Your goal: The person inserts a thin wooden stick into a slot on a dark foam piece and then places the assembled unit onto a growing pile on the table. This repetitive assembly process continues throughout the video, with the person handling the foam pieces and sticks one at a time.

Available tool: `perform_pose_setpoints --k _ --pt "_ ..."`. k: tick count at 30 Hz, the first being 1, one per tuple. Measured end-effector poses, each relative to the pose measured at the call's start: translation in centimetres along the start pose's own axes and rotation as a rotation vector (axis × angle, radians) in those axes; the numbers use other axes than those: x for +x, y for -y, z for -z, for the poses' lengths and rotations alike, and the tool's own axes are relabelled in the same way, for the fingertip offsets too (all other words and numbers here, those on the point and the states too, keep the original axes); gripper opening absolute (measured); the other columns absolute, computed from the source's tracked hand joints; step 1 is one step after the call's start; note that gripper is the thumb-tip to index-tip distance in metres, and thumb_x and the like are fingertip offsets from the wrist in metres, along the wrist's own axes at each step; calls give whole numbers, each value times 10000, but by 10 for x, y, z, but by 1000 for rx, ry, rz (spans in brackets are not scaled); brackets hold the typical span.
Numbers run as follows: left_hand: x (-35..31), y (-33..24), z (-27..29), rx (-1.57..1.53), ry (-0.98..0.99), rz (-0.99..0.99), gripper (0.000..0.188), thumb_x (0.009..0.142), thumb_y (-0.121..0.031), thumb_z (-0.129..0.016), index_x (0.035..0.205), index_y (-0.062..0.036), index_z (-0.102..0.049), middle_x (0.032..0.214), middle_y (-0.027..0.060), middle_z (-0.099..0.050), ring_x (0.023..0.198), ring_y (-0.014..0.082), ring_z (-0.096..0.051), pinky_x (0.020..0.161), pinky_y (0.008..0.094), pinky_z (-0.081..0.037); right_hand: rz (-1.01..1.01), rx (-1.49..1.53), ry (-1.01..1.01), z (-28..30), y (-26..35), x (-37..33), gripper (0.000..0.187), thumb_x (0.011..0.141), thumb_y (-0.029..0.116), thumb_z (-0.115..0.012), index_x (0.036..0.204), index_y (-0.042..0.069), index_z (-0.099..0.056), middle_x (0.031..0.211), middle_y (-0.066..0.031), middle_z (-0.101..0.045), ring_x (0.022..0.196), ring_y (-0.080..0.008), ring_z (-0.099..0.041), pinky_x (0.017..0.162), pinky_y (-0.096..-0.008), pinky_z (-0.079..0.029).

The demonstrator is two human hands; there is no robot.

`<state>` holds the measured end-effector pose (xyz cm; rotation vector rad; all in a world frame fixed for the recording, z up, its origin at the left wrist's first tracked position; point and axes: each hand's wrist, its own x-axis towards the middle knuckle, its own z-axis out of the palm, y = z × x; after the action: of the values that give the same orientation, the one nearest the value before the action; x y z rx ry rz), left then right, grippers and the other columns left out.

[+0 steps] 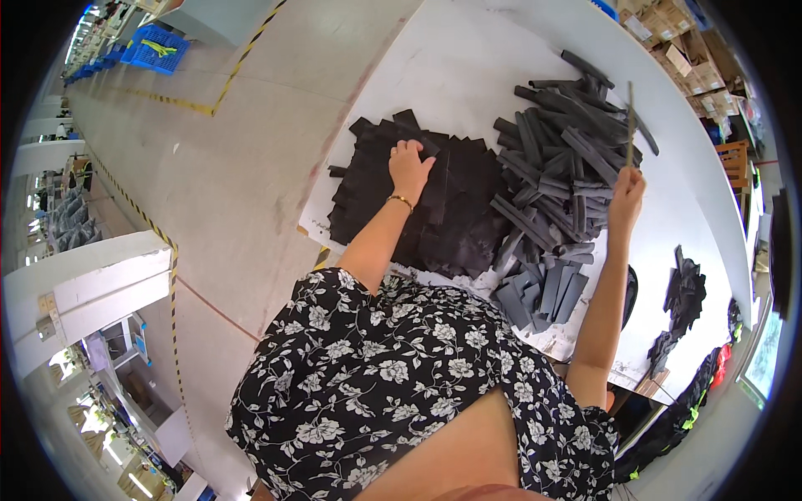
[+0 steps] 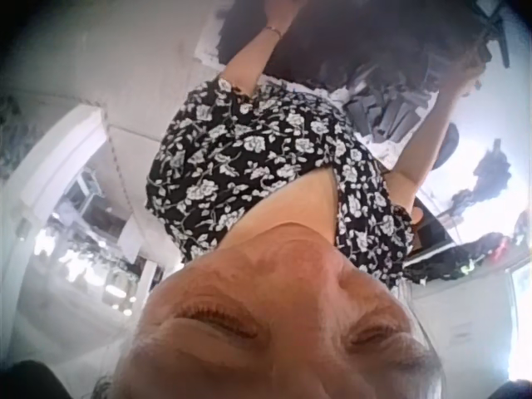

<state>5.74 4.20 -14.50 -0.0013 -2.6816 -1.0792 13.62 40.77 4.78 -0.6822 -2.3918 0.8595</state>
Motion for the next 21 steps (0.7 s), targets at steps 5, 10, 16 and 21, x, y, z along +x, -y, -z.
perform_pose_setpoints --k 5,10,16,21 --pt "5 4 5 -329 186 130 113 775 -135 -737 835 -45 -705 827 74 -637 767 207 -629 724 327 -504 278 -154 377 7 18 -61 181 964 167 -557 1123 105 -618 783 -67 -586 657 -198 -557 595 -325 -442" --pt "6 -27 53 -547 460 128 153 758 -106 -757 885 -35 -711 836 41 -685 760 128 -625 707 272 -495 712 -288 457 28 43 -60 203 861 72 -638 1061 93 -668 752 -77 -567 716 -251 -559 623 -366 -462" --pt "6 -49 73 -685 572 127 177 755 -97 -766 902 -16 -710 819 32 -698 726 94 -610 699 253 -495 831 -336 491 46 60 -47 219 793 83 -690 1008 125 -674 738 -42 -551 733 -233 -565 608 -372 -478" --pt "6 -68 79 -647 626 22 148 751 -91 -758 879 -37 -705 835 38 -697 797 133 -630 745 279 -501 878 -447 587 51 67 -49 227 802 62 -669 1023 112 -659 762 -54 -591 772 -248 -594 631 -385 -492"
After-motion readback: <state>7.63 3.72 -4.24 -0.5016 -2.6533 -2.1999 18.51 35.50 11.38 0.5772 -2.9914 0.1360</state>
